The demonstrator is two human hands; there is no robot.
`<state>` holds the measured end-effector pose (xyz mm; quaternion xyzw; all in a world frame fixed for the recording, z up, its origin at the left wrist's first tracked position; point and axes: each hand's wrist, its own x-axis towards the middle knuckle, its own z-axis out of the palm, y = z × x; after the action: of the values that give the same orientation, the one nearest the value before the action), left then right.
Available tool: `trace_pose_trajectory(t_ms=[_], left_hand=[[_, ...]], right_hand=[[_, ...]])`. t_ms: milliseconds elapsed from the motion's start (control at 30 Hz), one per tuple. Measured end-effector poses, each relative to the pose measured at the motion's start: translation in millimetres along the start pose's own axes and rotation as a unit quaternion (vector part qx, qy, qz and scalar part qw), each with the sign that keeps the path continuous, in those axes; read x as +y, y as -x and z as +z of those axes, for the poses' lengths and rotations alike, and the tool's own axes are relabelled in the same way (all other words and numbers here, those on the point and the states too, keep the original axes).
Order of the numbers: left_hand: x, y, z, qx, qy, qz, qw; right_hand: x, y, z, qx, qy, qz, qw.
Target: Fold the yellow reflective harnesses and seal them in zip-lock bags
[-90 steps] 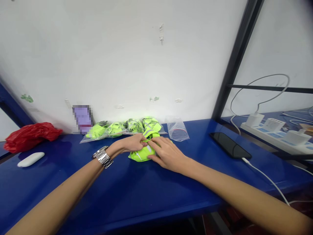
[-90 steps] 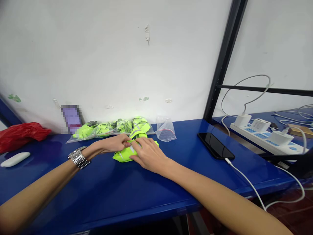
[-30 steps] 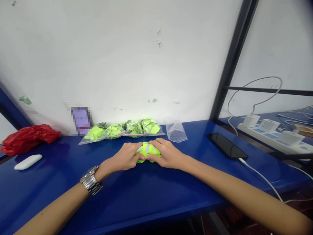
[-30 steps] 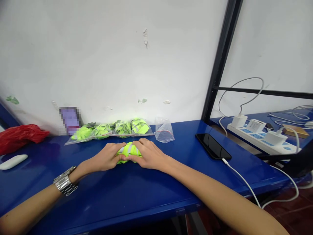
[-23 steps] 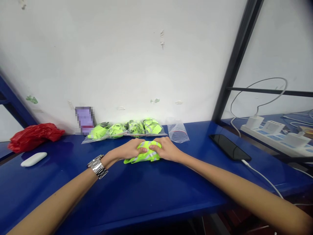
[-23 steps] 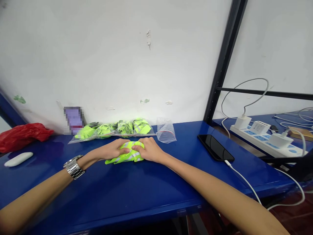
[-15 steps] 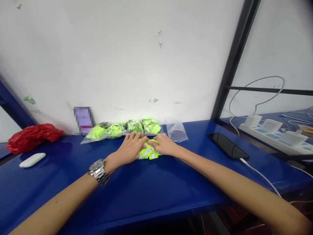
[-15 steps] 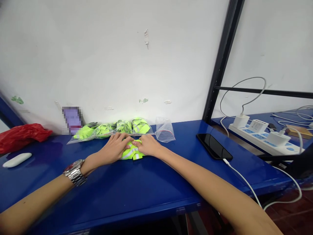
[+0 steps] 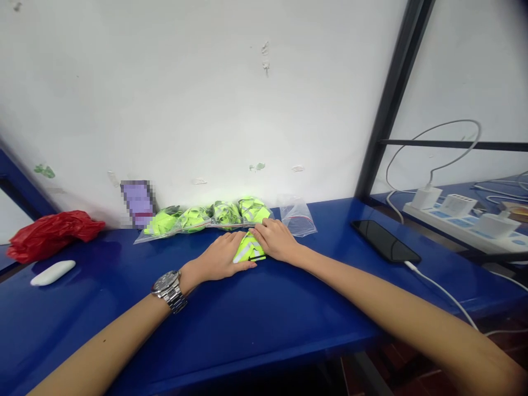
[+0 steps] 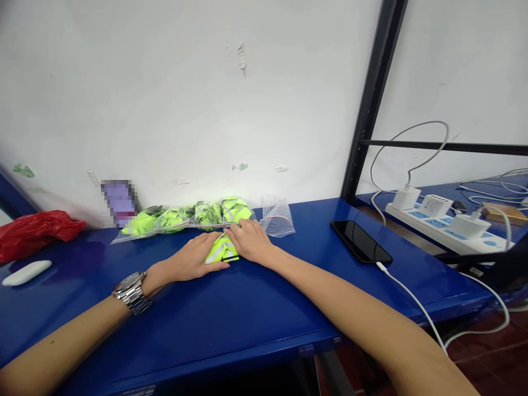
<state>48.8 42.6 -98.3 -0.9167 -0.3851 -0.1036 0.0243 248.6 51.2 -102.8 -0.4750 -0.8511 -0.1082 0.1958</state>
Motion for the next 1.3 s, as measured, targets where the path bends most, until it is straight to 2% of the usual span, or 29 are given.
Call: trace_pose_trajectory(t_ms=[133, 267, 467, 600, 700, 767, 867, 967, 1067, 1167, 1300], left_hand=[[-1.0, -2.5, -0.5, -0.004, -0.018, 0.015, 1.0], [-0.7, -6.9, -7.3, -0.045, -0.014, -0.005, 0.999], [-0.8, -8.6, -18.5, -0.09, 0.049, -0.04, 0.994], [1.0, -2.3, -21.6, -0.087, 0.08, -0.046, 0.992], [4.6, 3.3, -24.4, -0.05, 0.121, -0.057, 0.99], [8.3, 5.9, -26.4, 0.003, 0.165, -0.07, 0.984], [15.7, 6.4, -28.4, 0.105, 0.238, -0.092, 0.961], [24.2, 3.8, -27.9, 0.17, 0.292, -0.137, 0.931], [31.9, -0.4, -25.2, 0.214, 0.311, -0.161, 0.912], [40.3, -6.4, -20.6, 0.253, 0.323, -0.152, 0.899], [58.5, -17.9, -10.4, 0.282, 0.352, -0.165, 0.877]], right_hand=[[-0.2, 5.7, -11.8, -0.023, 0.006, -0.072, 0.997], [3.0, 6.6, -7.3, -0.048, -0.035, -0.125, 0.99], [10.5, -2.6, 7.1, -0.103, -0.081, -0.092, 0.987], [10.1, -0.3, 3.7, -0.082, -0.1, -0.095, 0.987], [9.9, 1.6, 1.7, -0.044, -0.14, -0.102, 0.984], [10.1, 0.7, 0.6, -0.003, -0.191, -0.114, 0.975], [9.4, -2.5, -3.0, 0.073, -0.281, -0.117, 0.95], [7.3, -4.5, -7.2, 0.156, -0.34, -0.075, 0.925], [4.8, -3.9, -8.7, 0.225, -0.4, -0.045, 0.887], [1.0, -2.4, -8.0, 0.259, -0.46, -0.024, 0.849], [-8.4, -2.2, -7.9, 0.292, -0.533, 0.071, 0.791]])
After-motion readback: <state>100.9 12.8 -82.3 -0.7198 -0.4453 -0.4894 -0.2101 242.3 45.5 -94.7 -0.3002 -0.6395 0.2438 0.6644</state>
